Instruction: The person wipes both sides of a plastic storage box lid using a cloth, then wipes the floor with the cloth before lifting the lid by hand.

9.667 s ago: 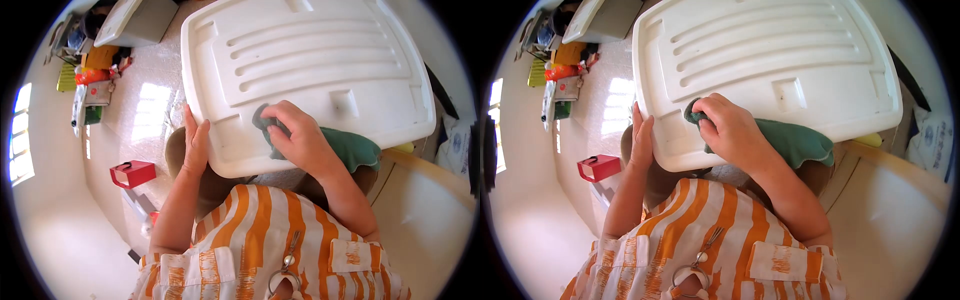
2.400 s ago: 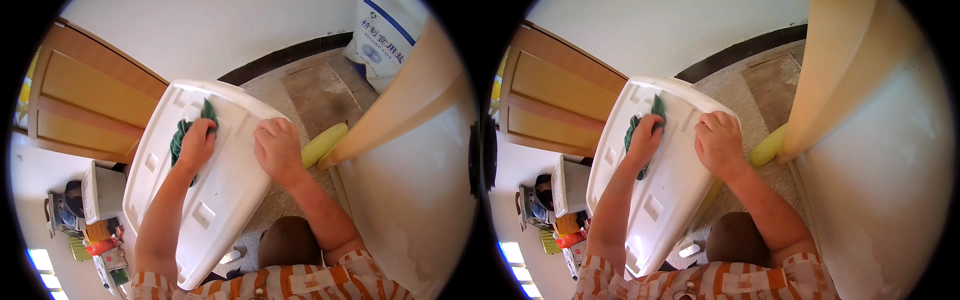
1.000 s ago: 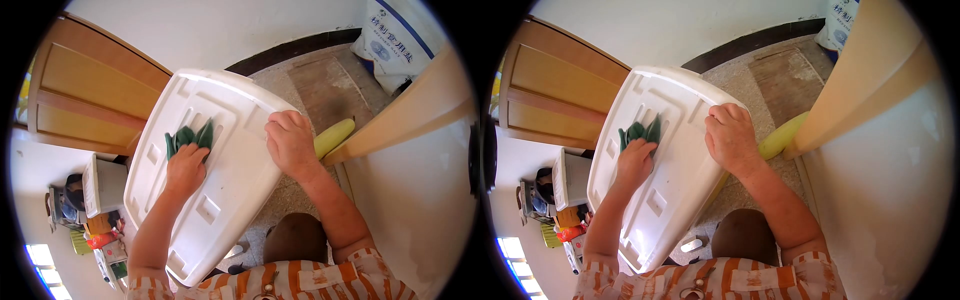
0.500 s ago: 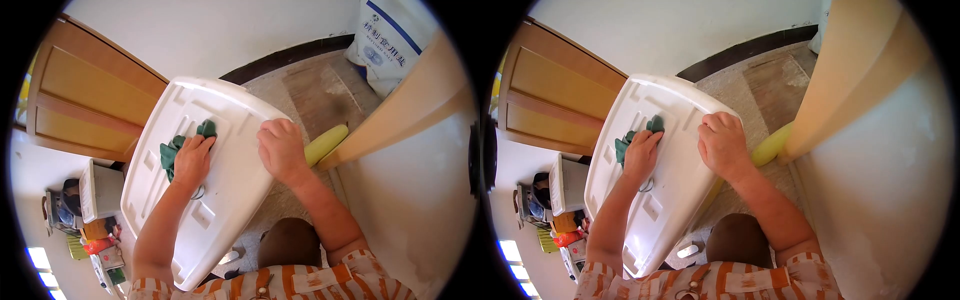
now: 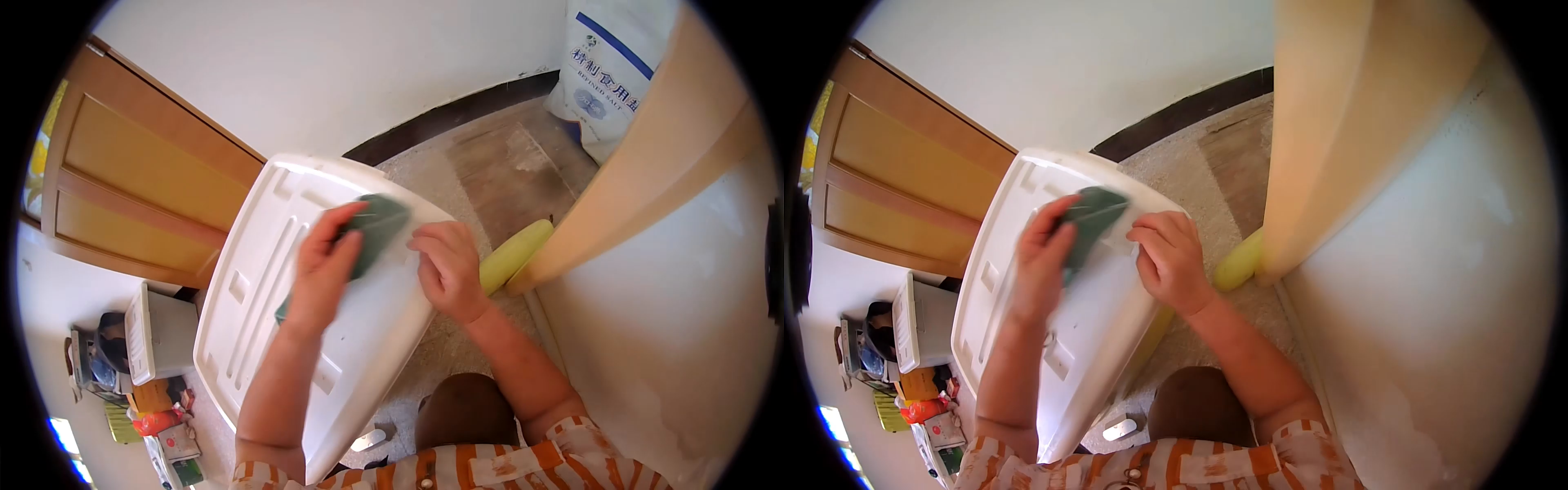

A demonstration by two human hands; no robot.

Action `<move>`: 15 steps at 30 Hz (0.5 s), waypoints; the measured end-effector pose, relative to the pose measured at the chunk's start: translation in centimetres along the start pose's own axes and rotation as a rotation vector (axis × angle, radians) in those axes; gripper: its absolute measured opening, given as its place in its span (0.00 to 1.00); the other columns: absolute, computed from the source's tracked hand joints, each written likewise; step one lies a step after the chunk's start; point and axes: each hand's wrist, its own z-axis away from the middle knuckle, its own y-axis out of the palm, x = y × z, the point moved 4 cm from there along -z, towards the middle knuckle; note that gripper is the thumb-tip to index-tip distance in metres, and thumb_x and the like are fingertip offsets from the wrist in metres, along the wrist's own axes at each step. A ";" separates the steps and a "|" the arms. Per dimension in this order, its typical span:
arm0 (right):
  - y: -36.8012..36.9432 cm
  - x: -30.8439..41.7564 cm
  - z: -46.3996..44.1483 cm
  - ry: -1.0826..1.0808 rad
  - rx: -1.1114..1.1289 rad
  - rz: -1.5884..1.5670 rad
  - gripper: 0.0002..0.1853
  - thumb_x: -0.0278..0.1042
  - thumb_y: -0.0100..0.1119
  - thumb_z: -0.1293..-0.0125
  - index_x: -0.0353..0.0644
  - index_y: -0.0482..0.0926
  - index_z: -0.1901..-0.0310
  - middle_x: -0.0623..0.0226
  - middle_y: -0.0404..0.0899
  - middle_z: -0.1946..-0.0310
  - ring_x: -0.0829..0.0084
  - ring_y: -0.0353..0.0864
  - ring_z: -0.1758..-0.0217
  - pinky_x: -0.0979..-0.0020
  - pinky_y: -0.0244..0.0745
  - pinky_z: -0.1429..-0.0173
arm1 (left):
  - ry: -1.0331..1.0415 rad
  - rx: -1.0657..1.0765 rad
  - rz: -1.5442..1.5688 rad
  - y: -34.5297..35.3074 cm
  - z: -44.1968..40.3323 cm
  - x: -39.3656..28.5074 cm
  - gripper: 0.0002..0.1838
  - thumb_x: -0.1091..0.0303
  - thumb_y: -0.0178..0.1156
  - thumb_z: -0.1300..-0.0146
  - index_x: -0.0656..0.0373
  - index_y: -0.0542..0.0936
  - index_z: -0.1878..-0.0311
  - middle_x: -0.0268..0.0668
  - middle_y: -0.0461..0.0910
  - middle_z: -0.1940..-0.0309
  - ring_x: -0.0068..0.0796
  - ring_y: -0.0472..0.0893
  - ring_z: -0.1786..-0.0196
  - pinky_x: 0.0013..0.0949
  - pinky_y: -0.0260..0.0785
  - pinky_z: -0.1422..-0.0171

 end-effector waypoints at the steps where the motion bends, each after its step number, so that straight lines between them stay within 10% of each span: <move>1: 0.0 -0.1 0.1 -0.008 -0.005 0.004 0.10 0.19 0.56 0.54 0.41 0.76 0.67 0.67 0.75 0.61 0.62 0.73 0.57 0.64 0.65 0.52 | 0.075 0.078 -0.081 1.6 -0.9 1.2 0.17 0.79 0.46 0.35 0.64 0.72 0.43 0.37 0.77 0.50 0.29 0.76 0.48 0.29 0.66 0.41; 5: -0.6 -0.4 1.0 0.037 -0.084 -0.062 0.10 0.13 0.50 0.53 0.37 0.76 0.70 0.60 0.75 0.65 0.57 0.71 0.59 0.64 0.67 0.53 | 0.746 0.288 -0.846 4.7 -3.8 4.1 0.24 0.78 0.55 0.49 0.62 0.73 0.45 0.45 0.74 0.48 0.48 0.73 0.44 0.40 0.66 0.43; 15: -0.3 -0.5 0.7 0.037 0.083 0.042 0.07 0.19 0.55 0.52 0.42 0.75 0.72 0.68 0.74 0.65 0.63 0.71 0.58 0.65 0.64 0.54 | 0.678 0.110 -1.304 0.9 -7.5 5.0 0.25 0.80 0.52 0.47 0.53 0.78 0.44 0.41 0.75 0.42 0.41 0.69 0.34 0.40 0.66 0.42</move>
